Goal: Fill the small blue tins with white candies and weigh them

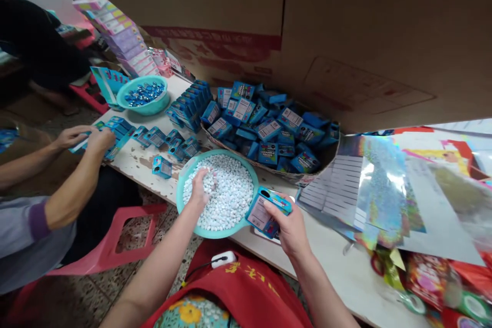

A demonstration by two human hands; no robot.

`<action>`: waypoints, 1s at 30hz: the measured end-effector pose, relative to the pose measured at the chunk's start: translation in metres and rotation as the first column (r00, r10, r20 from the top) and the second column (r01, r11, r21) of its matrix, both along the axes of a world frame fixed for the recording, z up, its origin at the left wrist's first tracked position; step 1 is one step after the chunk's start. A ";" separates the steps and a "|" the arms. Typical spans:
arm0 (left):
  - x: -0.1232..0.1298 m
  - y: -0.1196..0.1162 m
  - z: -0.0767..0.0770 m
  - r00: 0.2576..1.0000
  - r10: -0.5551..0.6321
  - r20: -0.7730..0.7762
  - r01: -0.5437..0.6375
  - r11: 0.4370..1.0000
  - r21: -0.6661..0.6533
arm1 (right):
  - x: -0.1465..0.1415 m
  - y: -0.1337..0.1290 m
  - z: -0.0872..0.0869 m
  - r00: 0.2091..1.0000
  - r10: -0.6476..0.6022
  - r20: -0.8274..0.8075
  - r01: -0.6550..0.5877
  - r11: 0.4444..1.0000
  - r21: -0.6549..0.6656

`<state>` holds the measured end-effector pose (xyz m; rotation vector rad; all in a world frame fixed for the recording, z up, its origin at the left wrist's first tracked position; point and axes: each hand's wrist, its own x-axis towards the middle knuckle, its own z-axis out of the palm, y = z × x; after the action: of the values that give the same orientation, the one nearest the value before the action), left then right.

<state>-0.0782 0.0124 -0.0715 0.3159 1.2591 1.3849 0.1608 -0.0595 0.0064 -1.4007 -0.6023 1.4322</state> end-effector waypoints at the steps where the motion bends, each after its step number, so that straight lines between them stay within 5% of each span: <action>1: 0.000 0.001 0.005 0.994 0.012 0.108 -0.008 0.999 -0.037 | -0.005 0.001 0.000 0.998 0.043 0.035 -0.043 0.999 -0.001; 6: 0.000 0.008 0.023 0.955 -0.026 0.296 0.048 0.997 -0.066 | -0.026 0.009 0.007 0.925 0.203 0.321 -0.236 0.970 0.066; 12: 0.010 0.020 0.036 0.924 -0.029 0.380 0.100 0.980 -0.170 | -0.049 0.018 0.007 0.850 0.262 0.457 -0.345 0.932 0.107; 19: 0.022 0.009 0.087 0.967 -0.056 0.247 0.036 0.996 0.085 | -0.079 0.033 -0.001 0.631 0.170 0.757 -0.527 0.810 0.257; 24: 0.029 0.011 0.084 0.996 -0.011 0.086 -0.003 0.988 0.156 | -0.095 0.040 -0.004 0.545 0.166 0.822 -0.571 0.791 0.219; 30: 0.034 0.017 0.087 0.998 -0.013 0.059 0.002 0.985 0.175 | -0.091 0.042 -0.001 0.532 0.177 0.828 -0.589 0.780 0.213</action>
<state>-0.0443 0.0293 0.0158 0.3969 1.0884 1.4915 0.0701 -0.0178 0.0058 -1.4779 -1.8356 0.8014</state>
